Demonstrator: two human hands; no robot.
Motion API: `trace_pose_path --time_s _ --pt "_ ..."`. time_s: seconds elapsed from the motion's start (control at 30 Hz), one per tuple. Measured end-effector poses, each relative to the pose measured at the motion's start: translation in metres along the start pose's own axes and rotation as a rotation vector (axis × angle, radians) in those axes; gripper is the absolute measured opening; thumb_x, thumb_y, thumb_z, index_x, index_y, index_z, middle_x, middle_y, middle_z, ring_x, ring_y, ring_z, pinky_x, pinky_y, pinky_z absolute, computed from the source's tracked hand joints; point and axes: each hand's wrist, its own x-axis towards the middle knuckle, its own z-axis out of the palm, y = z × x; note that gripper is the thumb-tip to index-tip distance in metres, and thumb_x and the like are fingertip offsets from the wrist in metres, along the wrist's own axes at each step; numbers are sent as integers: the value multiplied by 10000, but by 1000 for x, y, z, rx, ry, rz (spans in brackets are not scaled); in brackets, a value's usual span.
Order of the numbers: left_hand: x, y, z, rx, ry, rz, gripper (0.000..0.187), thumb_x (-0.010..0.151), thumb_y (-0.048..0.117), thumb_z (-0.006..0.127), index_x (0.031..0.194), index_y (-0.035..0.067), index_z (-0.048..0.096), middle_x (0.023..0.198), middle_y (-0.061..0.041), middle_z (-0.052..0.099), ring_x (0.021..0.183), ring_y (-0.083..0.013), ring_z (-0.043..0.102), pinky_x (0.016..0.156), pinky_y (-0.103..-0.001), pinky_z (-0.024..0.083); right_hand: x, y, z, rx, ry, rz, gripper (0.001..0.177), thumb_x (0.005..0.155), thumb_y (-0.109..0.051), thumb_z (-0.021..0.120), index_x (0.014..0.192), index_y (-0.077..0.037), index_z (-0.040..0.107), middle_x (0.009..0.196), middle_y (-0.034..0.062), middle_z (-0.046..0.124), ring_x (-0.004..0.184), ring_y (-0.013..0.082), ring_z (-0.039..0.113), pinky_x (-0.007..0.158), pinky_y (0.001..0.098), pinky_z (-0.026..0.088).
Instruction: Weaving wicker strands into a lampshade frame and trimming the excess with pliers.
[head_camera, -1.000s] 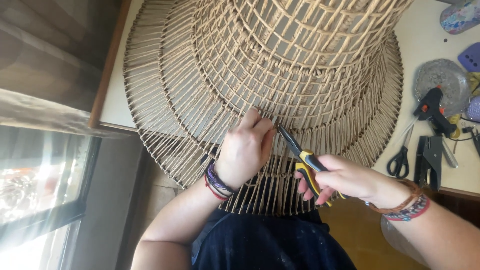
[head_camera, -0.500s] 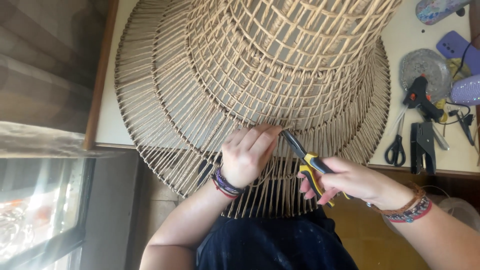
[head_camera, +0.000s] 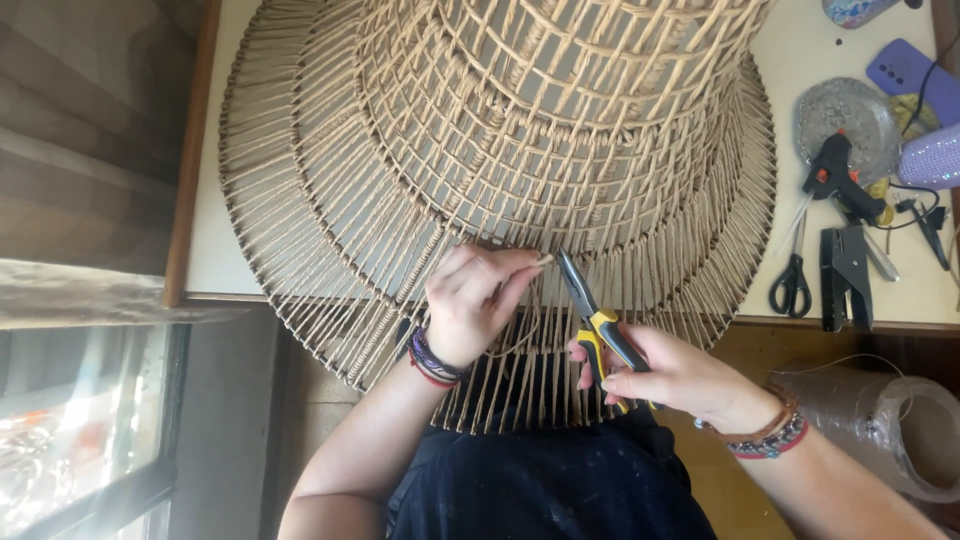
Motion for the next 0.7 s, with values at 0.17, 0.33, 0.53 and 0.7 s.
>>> trace_pose_path --time_s 0.17,0.33,0.53,0.7 --pt "8 6 -2 62 48 51 85 891 65 757 937 125 795 855 -12 740 712 -186 647 702 -290 583 1 13 3 11 38 -90 336 762 118 463 1030 105 666 889 194 746 734 198 714 544 289 594" --pt "5 8 -1 244 23 144 134 867 60 738 952 148 794 875 -1 707 745 -172 633 741 -292 588 -3 10 9 -15 107 -138 353 768 90 401 982 86 683 803 231 754 657 239 753 455 280 588" --pt "8 25 -6 491 -64 176 100 892 104 694 945 149 766 895 -14 608 772 -180 550 724 -313 529 -5 9 12 -136 208 -15 445 842 47 394 1225 95 616 1011 237 755 930 300 812 623 406 718" --pt "0 15 -5 369 -96 162 113 928 126 680 1001 120 766 900 -33 636 791 -201 580 742 -317 512 -11 -21 15 -171 208 188 588 847 55 364 1417 81 505 1139 241 735 1010 310 807 697 393 719"
